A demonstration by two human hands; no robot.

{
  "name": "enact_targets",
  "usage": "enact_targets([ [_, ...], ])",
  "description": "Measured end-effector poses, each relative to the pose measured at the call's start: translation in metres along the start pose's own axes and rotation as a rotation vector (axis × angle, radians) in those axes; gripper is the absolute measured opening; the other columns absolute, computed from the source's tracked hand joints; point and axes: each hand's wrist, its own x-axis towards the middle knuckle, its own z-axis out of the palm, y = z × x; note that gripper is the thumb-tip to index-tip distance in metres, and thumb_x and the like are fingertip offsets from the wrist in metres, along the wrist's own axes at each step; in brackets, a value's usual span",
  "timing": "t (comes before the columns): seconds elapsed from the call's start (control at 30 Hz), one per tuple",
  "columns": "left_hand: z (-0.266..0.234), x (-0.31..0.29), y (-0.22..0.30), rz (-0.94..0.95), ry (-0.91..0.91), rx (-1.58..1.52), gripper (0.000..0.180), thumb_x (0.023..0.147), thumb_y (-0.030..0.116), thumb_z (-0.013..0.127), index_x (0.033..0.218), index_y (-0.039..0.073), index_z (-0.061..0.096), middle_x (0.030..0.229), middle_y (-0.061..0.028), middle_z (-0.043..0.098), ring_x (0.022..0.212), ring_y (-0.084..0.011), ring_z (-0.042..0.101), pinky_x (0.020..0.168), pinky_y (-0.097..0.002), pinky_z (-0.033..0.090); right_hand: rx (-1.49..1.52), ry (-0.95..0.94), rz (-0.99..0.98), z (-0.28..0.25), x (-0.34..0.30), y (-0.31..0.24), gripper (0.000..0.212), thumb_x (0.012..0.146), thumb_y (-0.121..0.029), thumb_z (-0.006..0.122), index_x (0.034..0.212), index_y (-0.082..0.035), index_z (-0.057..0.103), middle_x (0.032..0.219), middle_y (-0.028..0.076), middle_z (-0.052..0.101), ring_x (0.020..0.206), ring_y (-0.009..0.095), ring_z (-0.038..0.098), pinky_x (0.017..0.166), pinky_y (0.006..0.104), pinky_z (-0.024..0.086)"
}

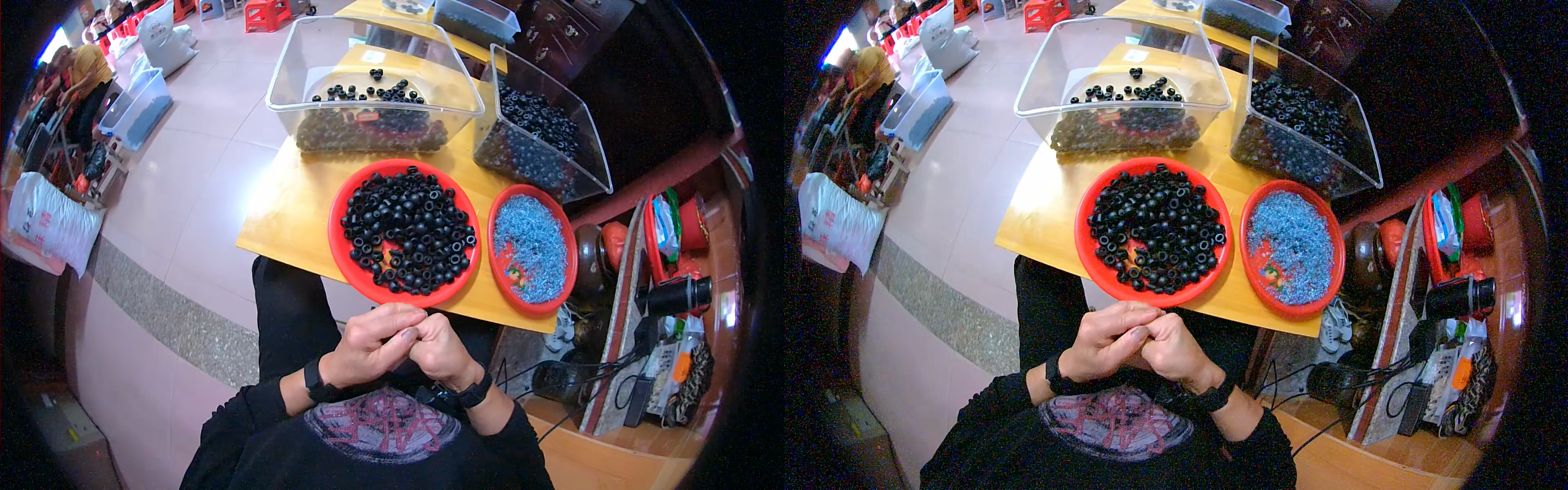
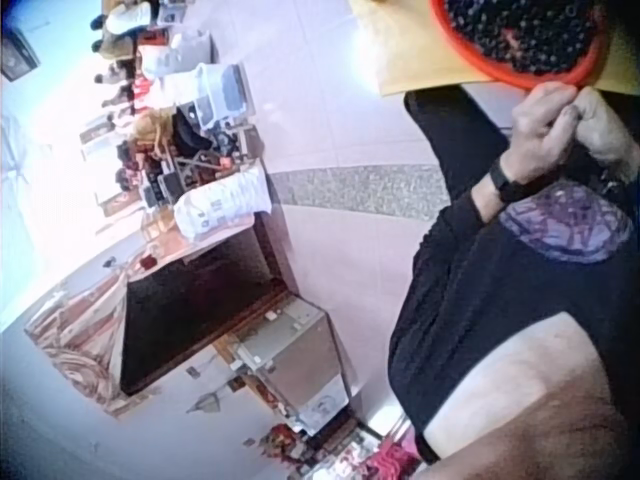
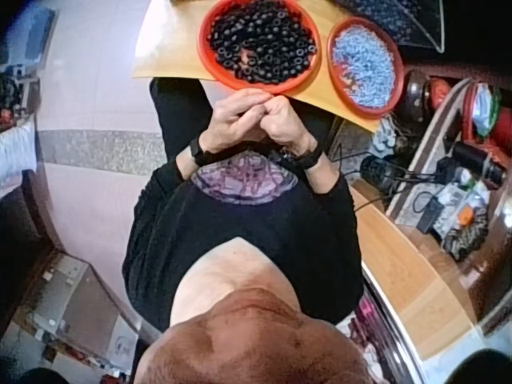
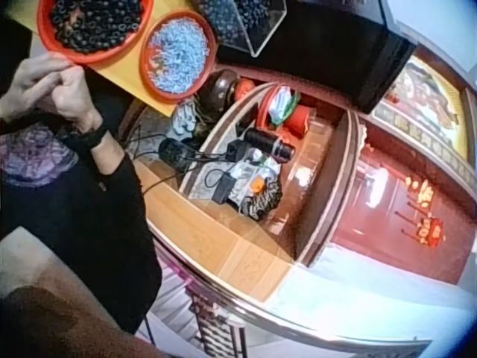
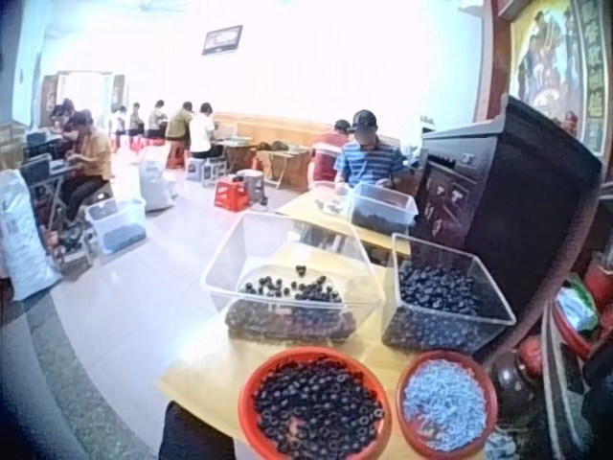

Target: Assembling small plastic components by inserting red pieces into black circular parts.

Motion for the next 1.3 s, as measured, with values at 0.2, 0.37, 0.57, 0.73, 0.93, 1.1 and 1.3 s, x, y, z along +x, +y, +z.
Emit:
enact_targets([
  [0.2,-0.006,-0.004,0.002,-0.328,0.136,-0.575,0.034,0.085,0.005,0.056,0.118,-0.001,0.053,0.120,-0.0148,0.052,0.101,-0.0184,0.055,0.086,-0.0299,0.044,0.610,-0.137,0.105,-0.013,0.005,0.000,0.040,0.089,-0.010,0.054,0.124,0.007,0.045,0.115,0.012,0.056,0.100,0.019,0.058,0.086,0.0310,0.050],
  [0.37,-0.018,0.002,0.005,-0.019,0.048,-0.056,0.029,0.082,-0.002,0.055,0.111,-0.001,0.058,0.110,-0.0152,0.053,0.097,-0.0241,0.057,0.082,-0.0296,0.045,0.688,-0.139,0.068,-0.017,0.005,0.000,0.039,0.091,-0.012,0.051,0.124,0.008,0.044,0.117,0.014,0.054,0.103,0.021,0.057,0.087,0.0339,0.050],
  [0.57,-0.014,0.001,0.005,0.017,0.067,0.227,0.033,0.075,-0.006,0.059,0.107,0.000,0.059,0.104,-0.0159,0.054,0.094,-0.0269,0.057,0.079,-0.0301,0.046,0.609,-0.087,0.087,-0.011,0.005,-0.004,0.042,0.093,-0.015,0.049,0.127,0.007,0.039,0.118,0.014,0.053,0.103,0.021,0.057,0.088,0.0334,0.049],
  [0.73,-0.011,0.001,0.003,-0.003,0.115,0.239,0.029,0.072,-0.007,0.062,0.100,0.001,0.060,0.101,-0.0134,0.054,0.091,-0.0235,0.055,0.077,-0.0294,0.046,0.524,0.036,0.086,-0.006,0.004,-0.005,0.030,0.093,-0.014,0.049,0.116,0.005,0.047,0.107,0.010,0.056,0.097,0.016,0.058,0.083,0.0297,0.050],
  [0.93,-0.014,0.000,0.008,-0.125,0.078,0.107,0.021,0.079,-0.004,0.058,0.099,-0.002,0.056,0.097,-0.0116,0.054,0.083,-0.0182,0.056,0.070,-0.0268,0.046,-0.040,0.253,-0.122,-0.002,0.001,-0.005,0.017,0.089,-0.005,0.055,0.104,0.001,0.053,0.094,0.004,0.058,0.084,0.009,0.055,0.070,0.0237,0.048],
  [1.1,-0.014,-0.005,0.009,-0.483,0.089,-0.378,0.019,0.087,0.005,0.057,0.105,-0.003,0.055,0.092,-0.0056,0.060,0.081,-0.0103,0.058,0.072,-0.0232,0.048,-0.219,0.271,-0.137,-0.006,0.001,-0.008,0.012,0.085,-0.001,0.058,0.096,0.002,0.059,0.087,0.004,0.058,0.078,0.009,0.057,0.069,0.0220,0.047],
  [1.3,-0.016,-0.003,0.008,-0.548,0.125,-0.629,0.020,0.087,0.006,0.058,0.105,-0.002,0.055,0.091,-0.0088,0.063,0.079,-0.0141,0.061,0.068,-0.0256,0.049,-0.267,0.288,-0.170,-0.005,0.001,-0.018,0.017,0.082,0.001,0.060,0.098,0.002,0.061,0.087,0.006,0.059,0.075,0.011,0.058,0.066,0.0226,0.047],
])
